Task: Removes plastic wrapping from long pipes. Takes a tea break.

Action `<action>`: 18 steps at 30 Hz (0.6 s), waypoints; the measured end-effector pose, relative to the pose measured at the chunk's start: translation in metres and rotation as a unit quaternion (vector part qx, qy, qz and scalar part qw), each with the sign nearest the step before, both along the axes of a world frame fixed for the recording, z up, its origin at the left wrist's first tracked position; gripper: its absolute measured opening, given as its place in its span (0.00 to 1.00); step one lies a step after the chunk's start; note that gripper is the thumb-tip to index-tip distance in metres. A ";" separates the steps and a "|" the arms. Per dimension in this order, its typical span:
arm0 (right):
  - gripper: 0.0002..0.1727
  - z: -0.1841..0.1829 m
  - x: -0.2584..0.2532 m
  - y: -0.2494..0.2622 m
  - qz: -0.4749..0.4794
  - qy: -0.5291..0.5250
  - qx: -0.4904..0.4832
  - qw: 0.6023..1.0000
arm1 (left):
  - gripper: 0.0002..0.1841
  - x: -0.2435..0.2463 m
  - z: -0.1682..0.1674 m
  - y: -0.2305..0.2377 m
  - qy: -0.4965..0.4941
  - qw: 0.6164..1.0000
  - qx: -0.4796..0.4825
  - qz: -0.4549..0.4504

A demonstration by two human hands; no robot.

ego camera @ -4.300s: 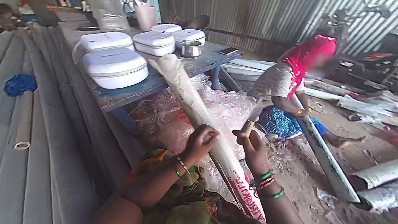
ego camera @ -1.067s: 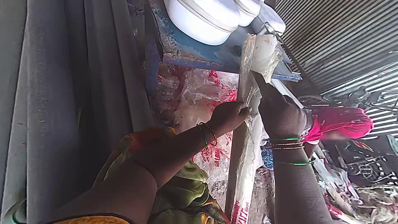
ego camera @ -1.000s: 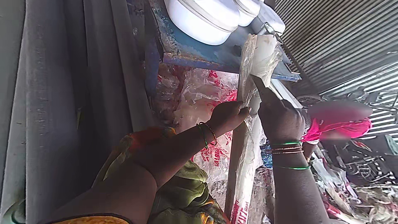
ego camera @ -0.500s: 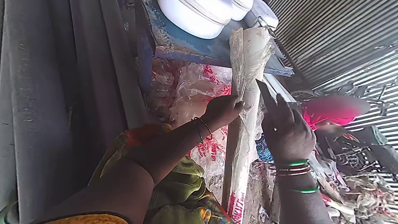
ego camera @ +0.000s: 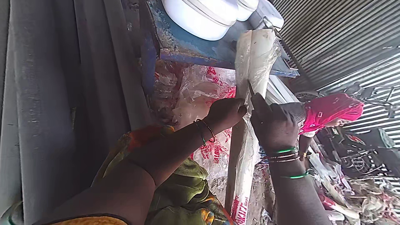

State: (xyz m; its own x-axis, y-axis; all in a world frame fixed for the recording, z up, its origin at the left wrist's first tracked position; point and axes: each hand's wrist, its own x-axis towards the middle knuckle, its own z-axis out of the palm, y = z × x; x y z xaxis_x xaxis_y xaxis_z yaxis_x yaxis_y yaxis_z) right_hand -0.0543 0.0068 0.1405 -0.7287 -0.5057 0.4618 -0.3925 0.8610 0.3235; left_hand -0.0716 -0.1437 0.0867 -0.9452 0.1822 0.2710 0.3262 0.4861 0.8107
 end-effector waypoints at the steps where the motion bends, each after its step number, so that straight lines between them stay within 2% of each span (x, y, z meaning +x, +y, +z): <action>1: 0.24 -0.002 0.007 0.001 -0.009 0.002 0.001 1.000 | 0.20 0.000 0.000 0.000 0.004 1.000 -0.002 0.000; 5: 0.23 0.000 0.022 0.017 -0.025 -0.006 -0.014 1.000 | 0.21 0.001 0.001 0.002 0.001 1.000 -0.011 0.009; 7: 0.24 0.002 0.026 0.025 -0.011 0.013 -0.033 0.999 | 0.21 0.002 0.004 0.002 -0.006 1.000 -0.019 0.012; 10: 0.26 0.000 0.033 0.029 -0.042 0.035 -0.054 0.997 | 0.22 0.005 0.007 0.003 -0.016 0.999 -0.030 0.013; 15: 0.27 -0.030 0.026 0.030 -0.074 0.020 -0.065 0.995 | 0.22 0.004 0.006 0.003 -0.009 0.999 -0.028 0.020; 18: 0.26 -0.047 0.013 0.026 -0.076 0.049 -0.061 0.994 | 0.22 0.005 0.008 0.002 -0.014 1.000 -0.024 0.015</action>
